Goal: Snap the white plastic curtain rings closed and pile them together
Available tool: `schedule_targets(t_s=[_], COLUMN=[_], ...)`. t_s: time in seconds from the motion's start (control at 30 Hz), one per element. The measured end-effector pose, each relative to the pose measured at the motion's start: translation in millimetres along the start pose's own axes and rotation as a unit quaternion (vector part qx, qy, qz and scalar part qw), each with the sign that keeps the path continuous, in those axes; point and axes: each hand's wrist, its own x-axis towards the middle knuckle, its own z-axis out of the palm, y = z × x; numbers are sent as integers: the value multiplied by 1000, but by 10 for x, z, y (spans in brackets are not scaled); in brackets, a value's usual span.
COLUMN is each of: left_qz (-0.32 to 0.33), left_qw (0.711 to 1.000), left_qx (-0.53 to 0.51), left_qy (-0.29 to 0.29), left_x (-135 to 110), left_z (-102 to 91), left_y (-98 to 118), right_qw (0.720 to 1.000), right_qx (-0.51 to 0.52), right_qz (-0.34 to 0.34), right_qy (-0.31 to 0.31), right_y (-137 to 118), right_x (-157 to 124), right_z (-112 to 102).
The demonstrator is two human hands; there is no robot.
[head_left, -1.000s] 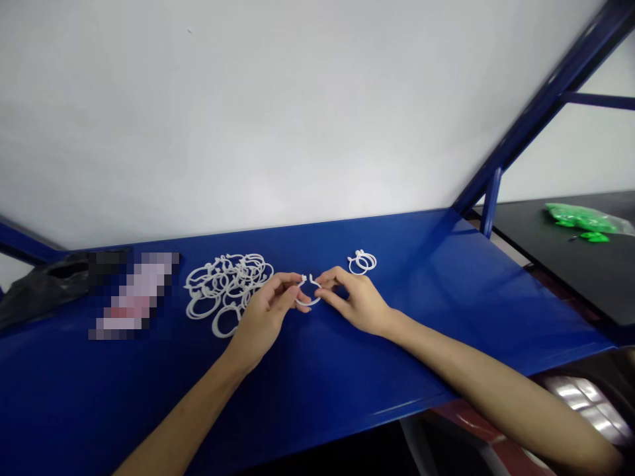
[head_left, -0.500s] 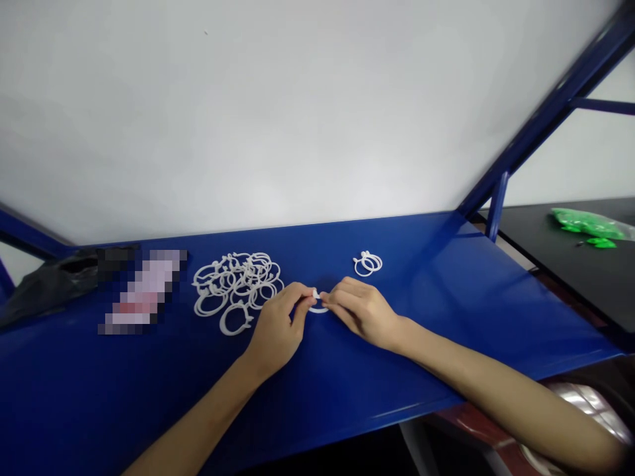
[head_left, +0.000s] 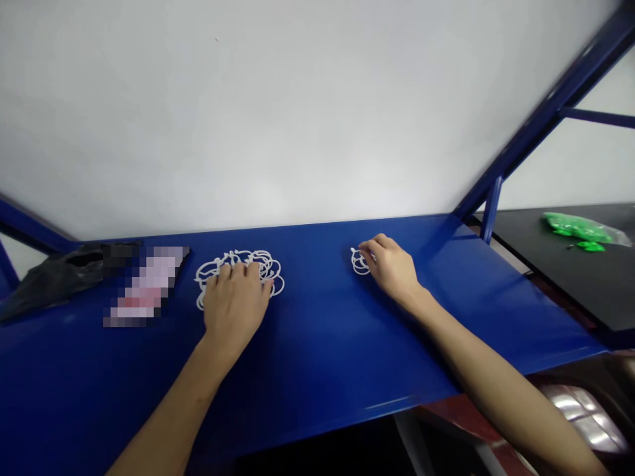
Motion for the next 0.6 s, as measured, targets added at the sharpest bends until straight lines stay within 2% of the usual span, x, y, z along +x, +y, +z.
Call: schedule_targets(t_s=[0.1, 0.17, 0.23, 0.37, 0.43, 0.5, 0.6], left_qz=[7, 4, -6, -3, 48, 125, 218], left_qw=[999, 999, 999, 980, 959, 936, 910], left_qx=[-14, -29, -48, -152, -204, -240, -275], left_qy=[-41, -40, -3, 131, 191, 227, 221], left_x=[5, 12, 16, -14, -57, -110, -185], left_z=[-35, -51, -62, -69, -51, -17, 39], left_y=[-71, -78, -57, 54, 136, 228, 360], right_qw=[999, 1000, 1000, 990, 970, 935, 877], right_qx=[-29, -27, -5, 132, 229, 335, 461], right_qz=[18, 5, -16, -56, -78, -86, -55], right_qy=[-12, -2, 17, 20, -18, -73, -125], right_y=[122, 122, 65, -175, -329, -477, -633], right_x=[28, 35, 28, -41, -98, -157, -221], right_z=[46, 54, 36, -48, -84, -101, -94])
